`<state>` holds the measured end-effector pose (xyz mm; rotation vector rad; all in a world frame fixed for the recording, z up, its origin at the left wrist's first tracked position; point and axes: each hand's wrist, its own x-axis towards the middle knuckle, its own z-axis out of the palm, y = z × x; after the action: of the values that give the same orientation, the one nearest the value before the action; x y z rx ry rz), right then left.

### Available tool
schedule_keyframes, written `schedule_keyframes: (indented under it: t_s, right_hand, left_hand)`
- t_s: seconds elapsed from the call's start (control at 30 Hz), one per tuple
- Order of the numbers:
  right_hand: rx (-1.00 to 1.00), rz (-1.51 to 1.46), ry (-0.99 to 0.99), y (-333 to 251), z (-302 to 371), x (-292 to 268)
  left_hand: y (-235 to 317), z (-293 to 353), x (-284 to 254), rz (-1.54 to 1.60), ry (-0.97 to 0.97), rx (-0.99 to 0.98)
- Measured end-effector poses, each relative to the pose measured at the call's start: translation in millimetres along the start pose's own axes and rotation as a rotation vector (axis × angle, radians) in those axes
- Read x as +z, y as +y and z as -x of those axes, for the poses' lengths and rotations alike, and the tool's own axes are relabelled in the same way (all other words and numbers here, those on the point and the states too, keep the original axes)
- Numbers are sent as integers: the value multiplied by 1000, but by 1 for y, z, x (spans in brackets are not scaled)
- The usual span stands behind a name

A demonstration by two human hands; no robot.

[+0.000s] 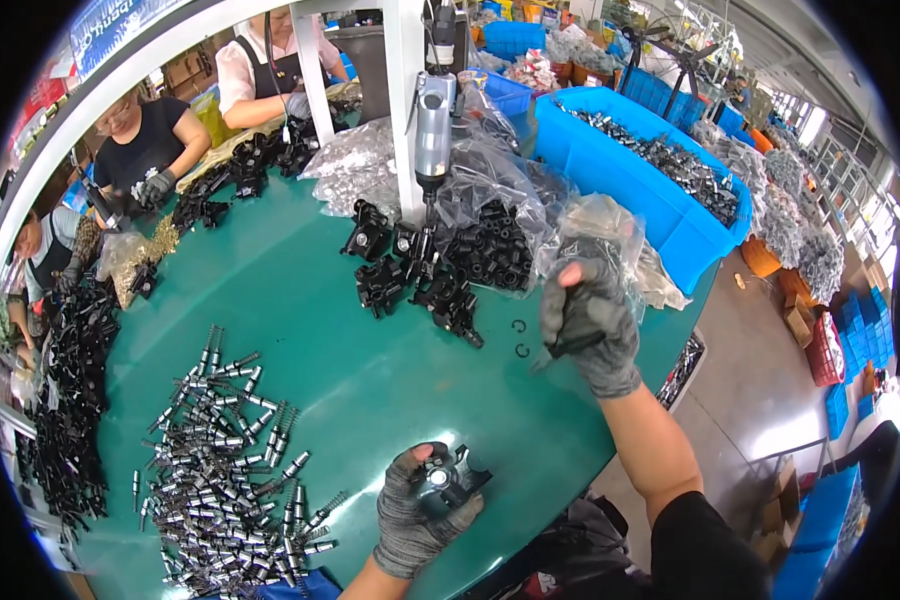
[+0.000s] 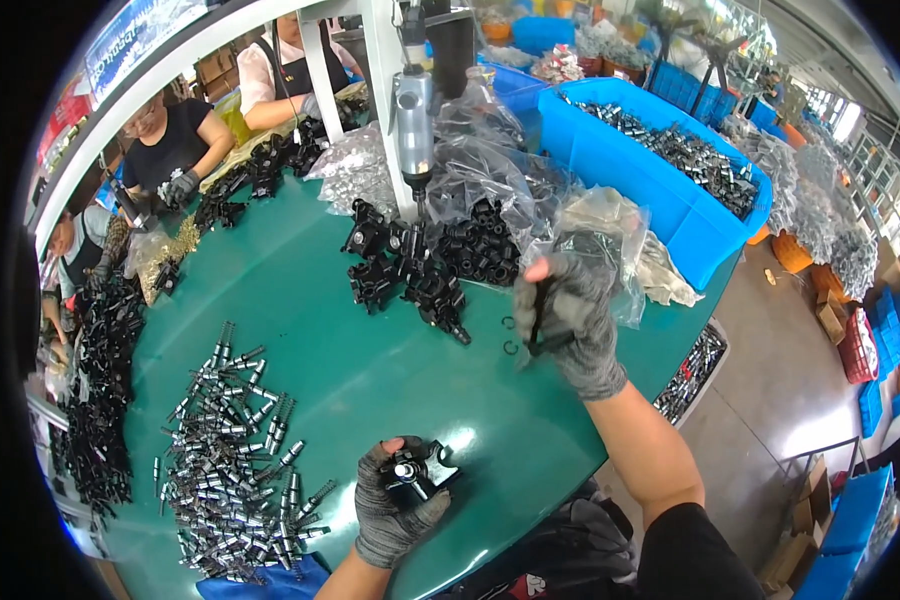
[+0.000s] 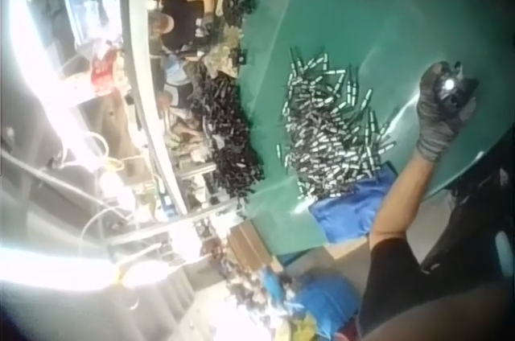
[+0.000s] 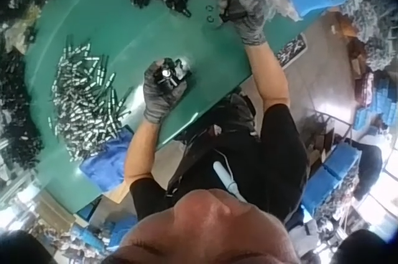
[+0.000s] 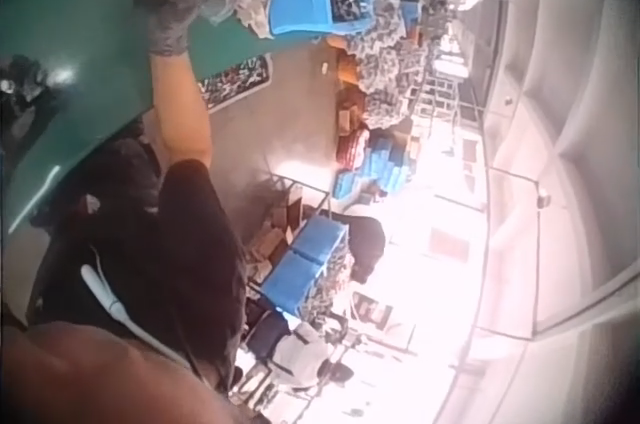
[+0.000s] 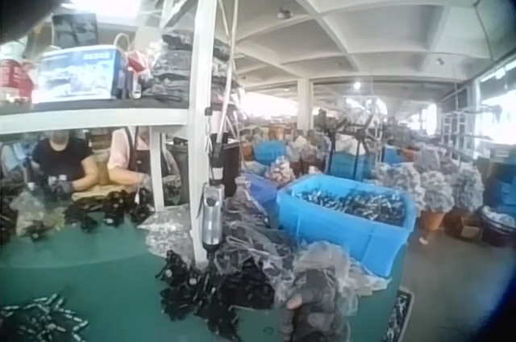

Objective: Assembling small plastic components by manually inserting metal parts.

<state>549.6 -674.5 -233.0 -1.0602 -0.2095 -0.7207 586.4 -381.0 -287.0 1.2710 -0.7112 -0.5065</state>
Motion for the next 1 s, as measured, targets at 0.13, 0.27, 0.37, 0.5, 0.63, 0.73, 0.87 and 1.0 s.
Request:
schedule_keyframes:
  t_s: [0.13,0.27,0.37,0.5,0.63,0.73,0.87,1.0]
  right_hand:
    - [-20,123,110,3,-11,-7]
    - [-48,131,179,14,-13,-19]
    - [-68,131,240,21,-11,-10]
    - [99,-19,106,17,-8,-9]
    - [-18,-3,135,14,-6,-10]
    - [-38,26,198,14,-3,-9]
    - [-22,56,167,16,-2,-9]
    - [-43,50,174,14,-1,-9]
  left_hand:
    - [2,-1,1,14,-6,9]
    - [1,0,2,12,11,-12]
    - [1,0,0,13,10,-19]
    - [2,1,2,22,23,-32]
    - [-1,1,1,10,13,-35]
    - [2,0,1,-43,3,-6]
    - [-2,0,-3,-123,-17,30]
    - [-2,-1,-2,-165,-25,88]
